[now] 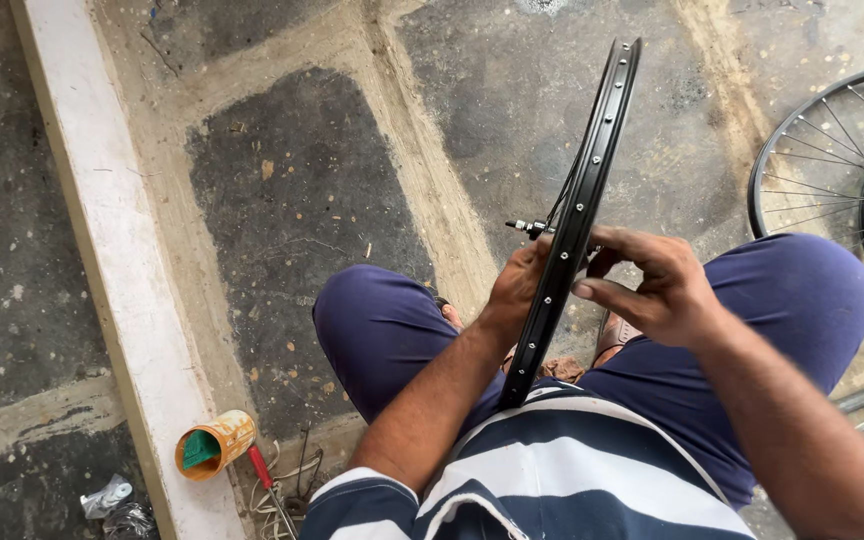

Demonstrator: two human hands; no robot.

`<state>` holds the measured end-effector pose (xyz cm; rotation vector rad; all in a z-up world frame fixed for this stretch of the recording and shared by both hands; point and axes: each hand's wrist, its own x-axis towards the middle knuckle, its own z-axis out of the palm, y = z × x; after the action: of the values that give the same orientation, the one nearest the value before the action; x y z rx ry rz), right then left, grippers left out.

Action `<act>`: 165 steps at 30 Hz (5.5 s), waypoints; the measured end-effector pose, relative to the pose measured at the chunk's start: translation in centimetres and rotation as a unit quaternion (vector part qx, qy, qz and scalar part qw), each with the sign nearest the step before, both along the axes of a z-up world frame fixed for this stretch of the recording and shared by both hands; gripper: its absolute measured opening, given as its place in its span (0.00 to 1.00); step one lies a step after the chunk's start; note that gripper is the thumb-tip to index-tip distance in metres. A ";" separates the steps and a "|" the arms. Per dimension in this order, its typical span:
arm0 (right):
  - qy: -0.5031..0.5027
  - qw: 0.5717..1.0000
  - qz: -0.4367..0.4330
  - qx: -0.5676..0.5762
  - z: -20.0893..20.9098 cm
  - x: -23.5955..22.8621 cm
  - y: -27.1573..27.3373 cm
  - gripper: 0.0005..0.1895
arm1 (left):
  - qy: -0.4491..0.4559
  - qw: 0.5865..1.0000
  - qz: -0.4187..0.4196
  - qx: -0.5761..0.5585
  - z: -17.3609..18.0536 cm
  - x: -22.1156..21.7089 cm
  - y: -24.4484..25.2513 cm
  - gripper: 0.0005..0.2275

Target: The person sits on the floor and uses a small tool to tighten or adjust the spokes on a bicycle wheel held between their legs. They rotate the wheel periodically to access different sections of the rim and spokes.

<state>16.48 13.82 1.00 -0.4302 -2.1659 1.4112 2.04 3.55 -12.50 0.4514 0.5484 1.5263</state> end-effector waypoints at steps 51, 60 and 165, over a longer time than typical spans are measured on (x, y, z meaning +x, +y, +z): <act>0.137 0.925 -0.067 -0.347 -9.6 1.1 -1.5 0.08 | 0.398 0.915 0.069 -0.009 15.1 -0.9 1.7 0.40; 0.191 0.935 -0.083 -0.289 -7.0 -0.5 0.5 0.11 | 0.624 0.763 0.156 0.056 13.5 -0.4 -1.6 0.41; 0.064 0.963 -0.010 -0.260 -9.7 -4.7 -0.9 0.23 | 0.590 0.785 0.181 -0.049 10.0 -1.8 -2.8 0.51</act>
<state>11.82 12.93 -8.75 -0.5255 -1.6660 1.9390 0.28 0.71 -2.55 1.2932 1.7631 1.4087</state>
